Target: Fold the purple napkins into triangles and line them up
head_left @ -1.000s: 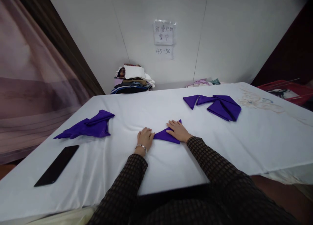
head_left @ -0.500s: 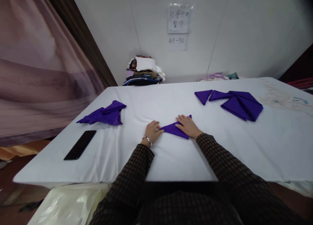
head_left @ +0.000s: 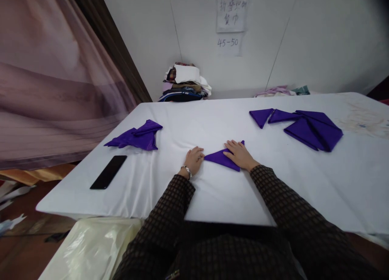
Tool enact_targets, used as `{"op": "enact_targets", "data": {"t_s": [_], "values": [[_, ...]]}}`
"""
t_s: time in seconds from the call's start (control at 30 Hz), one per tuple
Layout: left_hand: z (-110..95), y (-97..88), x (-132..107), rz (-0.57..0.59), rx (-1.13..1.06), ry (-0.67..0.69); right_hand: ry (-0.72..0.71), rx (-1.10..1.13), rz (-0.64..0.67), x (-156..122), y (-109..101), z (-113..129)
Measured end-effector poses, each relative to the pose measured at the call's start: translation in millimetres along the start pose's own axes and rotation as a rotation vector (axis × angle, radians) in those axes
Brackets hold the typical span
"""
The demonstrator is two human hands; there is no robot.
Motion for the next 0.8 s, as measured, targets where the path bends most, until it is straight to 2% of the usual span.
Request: {"op": "enact_targets", "data": {"t_s": [0.2, 0.53, 0.8], "values": [[-5.0, 3.3, 1.1, -0.041, 0.0, 0.001, 0.003, 0.006, -0.008, 0.2, 2.5, -0.7], [-12.3, 9.7, 4.4, -0.043, -0.056, -0.003, 0.0, -0.024, -0.008, -0.5, 1.4, 0.0], [-15.6, 9.2, 5.2, -0.002, -0.021, -0.03, 0.003, -0.024, 0.02, -0.3, 1.4, -0.4]]}}
Point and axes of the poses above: each hand's wrist, its own x-axis towards the middle knuckle, its own y-axis out of the palm, z = x × y, the point moved 1 cm from there along x, towards the middle knuckle, and after that the axes turned 8 degrees about -x, right-handed, at the moved point
